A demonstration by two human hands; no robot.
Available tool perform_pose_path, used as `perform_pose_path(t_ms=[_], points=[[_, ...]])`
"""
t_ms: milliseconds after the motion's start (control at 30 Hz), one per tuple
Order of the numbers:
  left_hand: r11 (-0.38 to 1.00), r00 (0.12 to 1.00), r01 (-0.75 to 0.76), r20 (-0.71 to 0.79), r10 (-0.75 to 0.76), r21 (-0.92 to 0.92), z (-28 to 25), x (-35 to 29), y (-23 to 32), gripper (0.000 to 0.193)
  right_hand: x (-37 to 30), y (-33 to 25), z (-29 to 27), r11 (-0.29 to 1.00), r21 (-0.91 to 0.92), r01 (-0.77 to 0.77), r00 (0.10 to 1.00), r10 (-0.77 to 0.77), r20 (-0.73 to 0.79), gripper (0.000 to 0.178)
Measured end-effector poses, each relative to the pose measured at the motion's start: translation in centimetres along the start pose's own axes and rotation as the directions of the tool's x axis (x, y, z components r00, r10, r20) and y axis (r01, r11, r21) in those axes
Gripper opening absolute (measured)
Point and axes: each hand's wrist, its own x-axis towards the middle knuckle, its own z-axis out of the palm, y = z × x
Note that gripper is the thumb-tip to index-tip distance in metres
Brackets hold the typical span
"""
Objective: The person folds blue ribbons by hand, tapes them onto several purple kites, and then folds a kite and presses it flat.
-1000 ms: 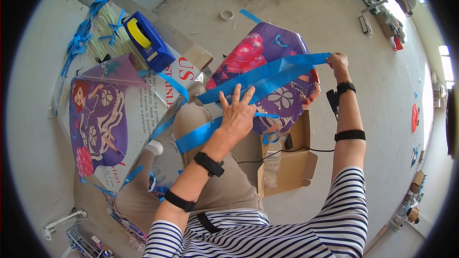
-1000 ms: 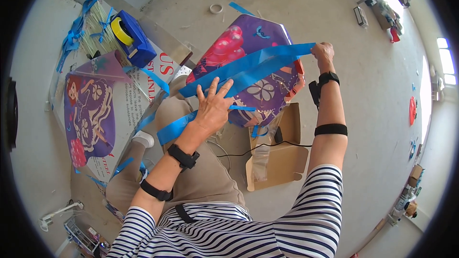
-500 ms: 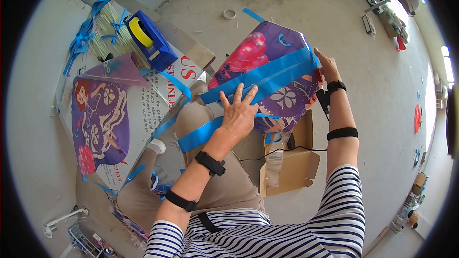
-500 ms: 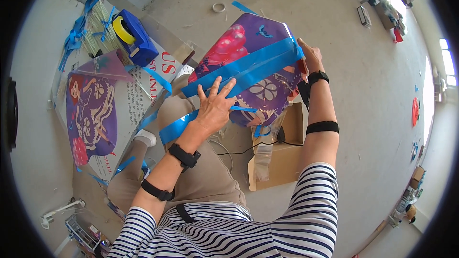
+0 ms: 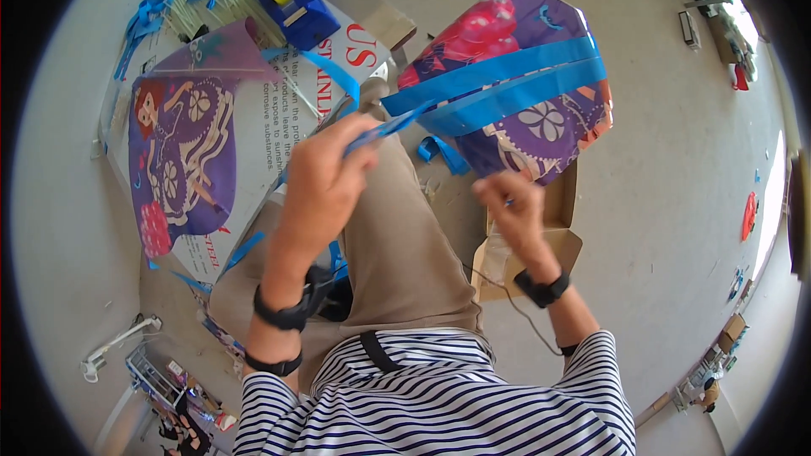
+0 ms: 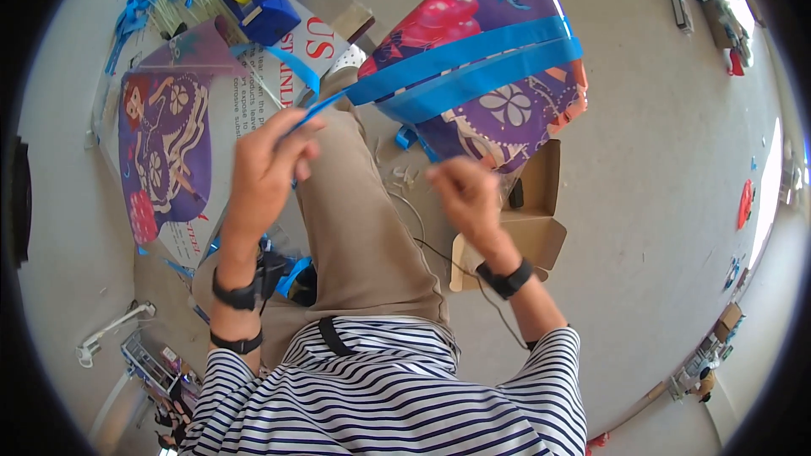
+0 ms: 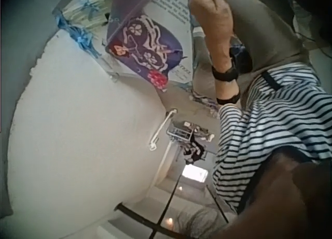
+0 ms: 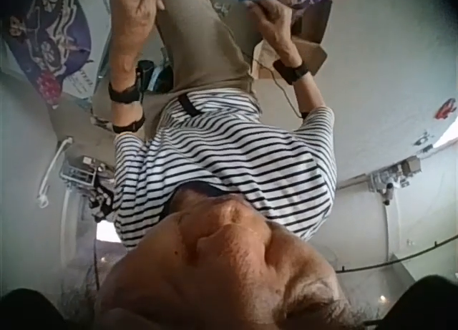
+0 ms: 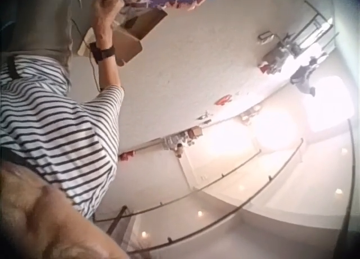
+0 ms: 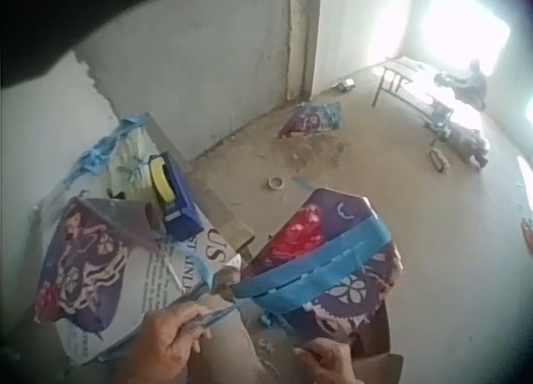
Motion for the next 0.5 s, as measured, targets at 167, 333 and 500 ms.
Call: perform_pose_path(t_ms=[167, 333, 500], points=[[0.966, 0.977, 0.209, -0.067, -0.201, 0.151, -5.2, -9.4, -4.1, 0.022, -3.3, 14.9, 10.9, 0.952, -0.194, -0.238, 0.933, 0.279, 0.225, 0.023], [0.809, 0.816, 0.578, -0.092, -0.571, 0.103, -6.5, -18.1, -10.7, 0.021, 3.2, 21.1, 17.5, 0.771, -0.633, -0.071, 0.941, 0.263, 0.214, 0.042], [0.59, 0.59, 0.806, -0.015, -0.807, -0.043, -5.5, -21.1, -13.7, 0.02, 10.4, 27.6, 20.8, 0.591, -0.805, -0.056, 0.878, 0.413, 0.242, 0.038]])
